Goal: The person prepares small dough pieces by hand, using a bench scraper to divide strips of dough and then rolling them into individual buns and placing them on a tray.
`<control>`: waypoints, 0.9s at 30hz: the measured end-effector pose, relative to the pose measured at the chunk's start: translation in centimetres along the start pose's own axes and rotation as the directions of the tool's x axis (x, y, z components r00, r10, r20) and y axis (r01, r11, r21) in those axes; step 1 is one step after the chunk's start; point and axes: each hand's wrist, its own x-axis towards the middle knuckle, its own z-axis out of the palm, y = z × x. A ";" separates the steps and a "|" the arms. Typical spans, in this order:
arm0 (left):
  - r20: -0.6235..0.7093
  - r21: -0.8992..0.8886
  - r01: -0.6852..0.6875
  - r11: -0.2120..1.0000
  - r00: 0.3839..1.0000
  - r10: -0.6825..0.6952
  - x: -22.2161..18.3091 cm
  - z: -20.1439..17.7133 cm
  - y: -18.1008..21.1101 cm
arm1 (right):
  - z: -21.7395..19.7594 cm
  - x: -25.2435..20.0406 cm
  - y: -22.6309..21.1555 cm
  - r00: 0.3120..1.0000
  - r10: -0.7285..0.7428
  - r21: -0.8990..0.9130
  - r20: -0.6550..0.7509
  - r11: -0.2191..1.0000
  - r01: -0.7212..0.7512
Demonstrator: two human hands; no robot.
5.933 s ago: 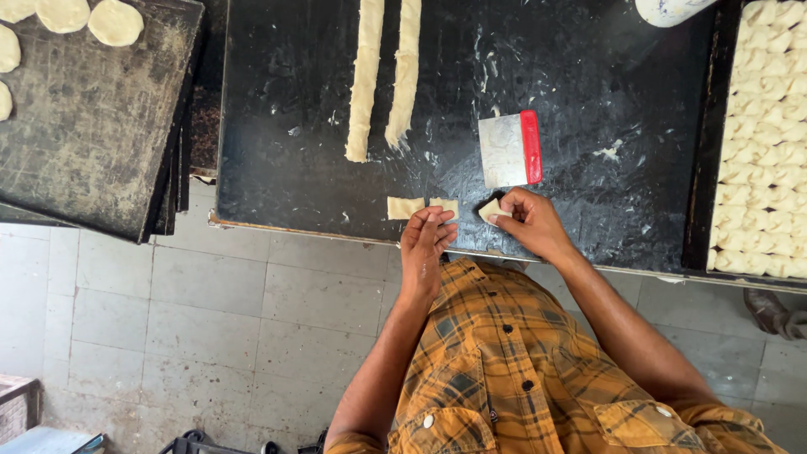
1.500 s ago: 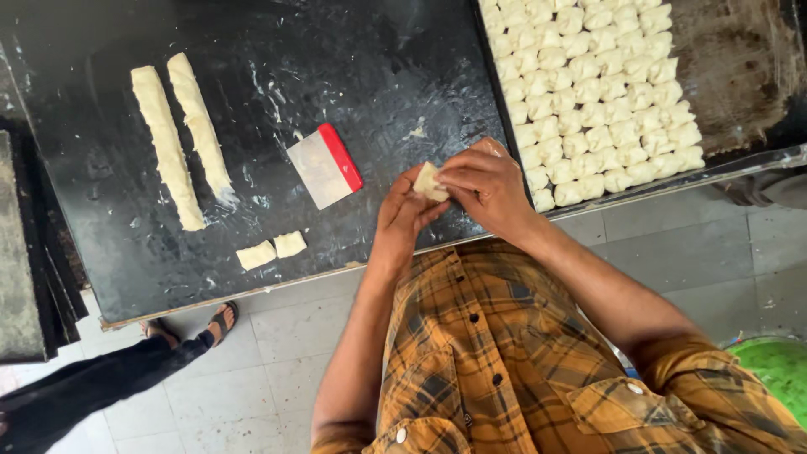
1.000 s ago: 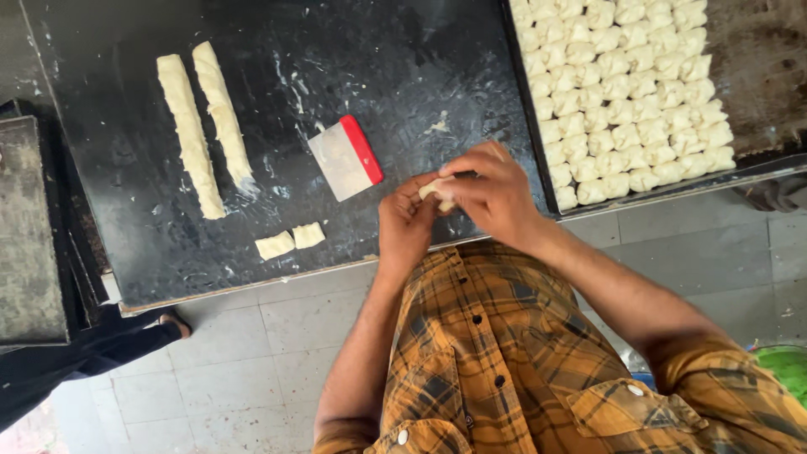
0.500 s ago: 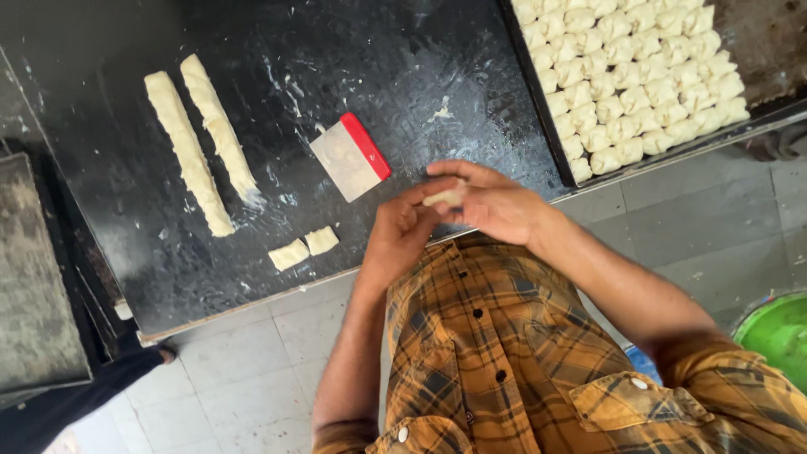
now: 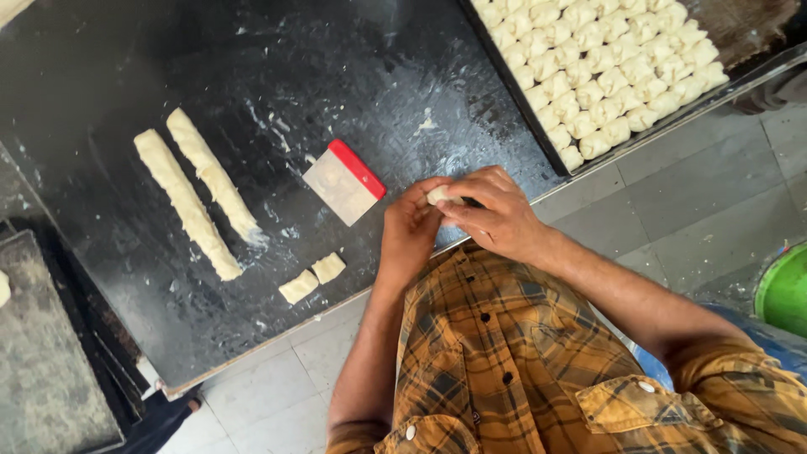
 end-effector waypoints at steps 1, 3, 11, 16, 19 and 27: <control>0.007 -0.131 0.068 0.989 0.998 -0.067 0.2 0.1 -0.2 | -0.4 0.0 -0.2 0.998 -0.037 -0.013 -0.043 0.999 0.037; 0.086 -0.345 0.256 0.903 0.967 -0.241 0.6 -0.2 -0.3 | -1.5 0.1 -0.1 1.000 0.002 0.001 -0.006 1.000 -0.002; 0.289 0.046 0.143 0.989 0.946 -0.150 2.6 2.1 0.3 | -3.6 0.4 2.7 0.908 0.414 0.620 0.064 0.696 -0.361; 0.297 0.036 0.149 0.988 0.943 -0.153 4.3 4.5 -0.8 | -4.3 -1.6 5.1 0.613 0.456 0.706 0.645 -0.662 -0.249; 0.007 0.350 0.112 0.930 0.992 -0.122 6.2 7.5 -2.6 | -6.3 -3.3 8.0 0.682 0.527 0.847 0.506 -0.452 -0.279; 0.004 -0.069 0.070 0.995 0.998 -0.070 10.3 13.0 -3.8 | -13.7 -0.7 19.5 0.694 0.507 0.483 0.511 0.498 -0.720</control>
